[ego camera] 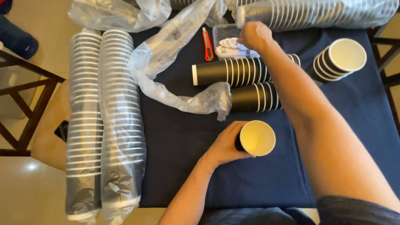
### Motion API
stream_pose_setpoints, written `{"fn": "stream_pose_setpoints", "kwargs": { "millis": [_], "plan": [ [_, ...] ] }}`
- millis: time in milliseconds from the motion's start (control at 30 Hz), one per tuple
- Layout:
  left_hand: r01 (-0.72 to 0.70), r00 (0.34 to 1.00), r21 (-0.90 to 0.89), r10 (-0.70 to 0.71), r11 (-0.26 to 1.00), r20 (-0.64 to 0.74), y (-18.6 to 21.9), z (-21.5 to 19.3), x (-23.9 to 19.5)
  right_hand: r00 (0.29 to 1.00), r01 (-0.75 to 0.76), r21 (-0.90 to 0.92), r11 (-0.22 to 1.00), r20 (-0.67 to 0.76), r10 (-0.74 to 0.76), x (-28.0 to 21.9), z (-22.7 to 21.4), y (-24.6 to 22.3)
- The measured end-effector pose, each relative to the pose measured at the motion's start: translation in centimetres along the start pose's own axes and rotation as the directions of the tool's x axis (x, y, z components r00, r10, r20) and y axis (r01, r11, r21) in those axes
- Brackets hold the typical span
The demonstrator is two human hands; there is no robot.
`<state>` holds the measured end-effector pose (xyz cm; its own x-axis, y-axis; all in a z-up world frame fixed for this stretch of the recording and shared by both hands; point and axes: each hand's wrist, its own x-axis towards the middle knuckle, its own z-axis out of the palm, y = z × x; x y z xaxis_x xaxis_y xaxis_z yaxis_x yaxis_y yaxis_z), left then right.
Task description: Peeling circular stickers and applying them to the side of black paper coffee cups.
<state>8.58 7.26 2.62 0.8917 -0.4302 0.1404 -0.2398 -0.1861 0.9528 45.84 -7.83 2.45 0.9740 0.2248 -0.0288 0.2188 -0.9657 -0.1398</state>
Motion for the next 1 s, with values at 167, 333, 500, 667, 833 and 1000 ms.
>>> {"fn": "stream_pose_setpoints", "kwargs": {
  "millis": [167, 333, 500, 667, 833, 1000],
  "plan": [
    [0.0, 1.0, -0.006, 0.0, 1.0, 0.013, 0.1, 0.1, -0.3, 0.966, -0.183, -0.05, 0.982, 0.179, 0.189, -1.0, -0.2, -2.3],
    [0.053, 0.998, 0.011, -0.053, 0.999, 0.028, 0.0, 0.3, -0.2, 0.976, -0.209, -0.105, 0.972, 0.044, 0.215, 0.2, 0.7, -2.6],
    [0.015, 1.0, 0.024, -0.016, 1.0, 0.02, -0.3, 0.4, -0.1, 0.966, -0.258, 0.113, 0.96, 0.064, 0.252, -1.4, -0.9, -3.5],
    [0.062, 0.997, 0.026, -0.063, 0.998, 0.033, 0.0, 0.3, 0.0, 0.961, -0.277, 0.225, 0.934, 0.085, 0.265, -0.6, -0.1, -2.7],
    [0.054, 0.996, 0.076, -0.059, 0.996, 0.065, -0.5, 0.6, -0.1, 0.98, -0.19, 0.315, 0.93, 0.006, 0.198, -1.5, -1.0, -1.4],
    [0.0, 0.999, 0.066, -0.002, 0.998, 0.034, -0.8, 0.5, -0.4, 0.976, 0.171, 0.5, 0.849, -0.201, -0.078, -4.8, -4.3, -1.4]
  ]
}}
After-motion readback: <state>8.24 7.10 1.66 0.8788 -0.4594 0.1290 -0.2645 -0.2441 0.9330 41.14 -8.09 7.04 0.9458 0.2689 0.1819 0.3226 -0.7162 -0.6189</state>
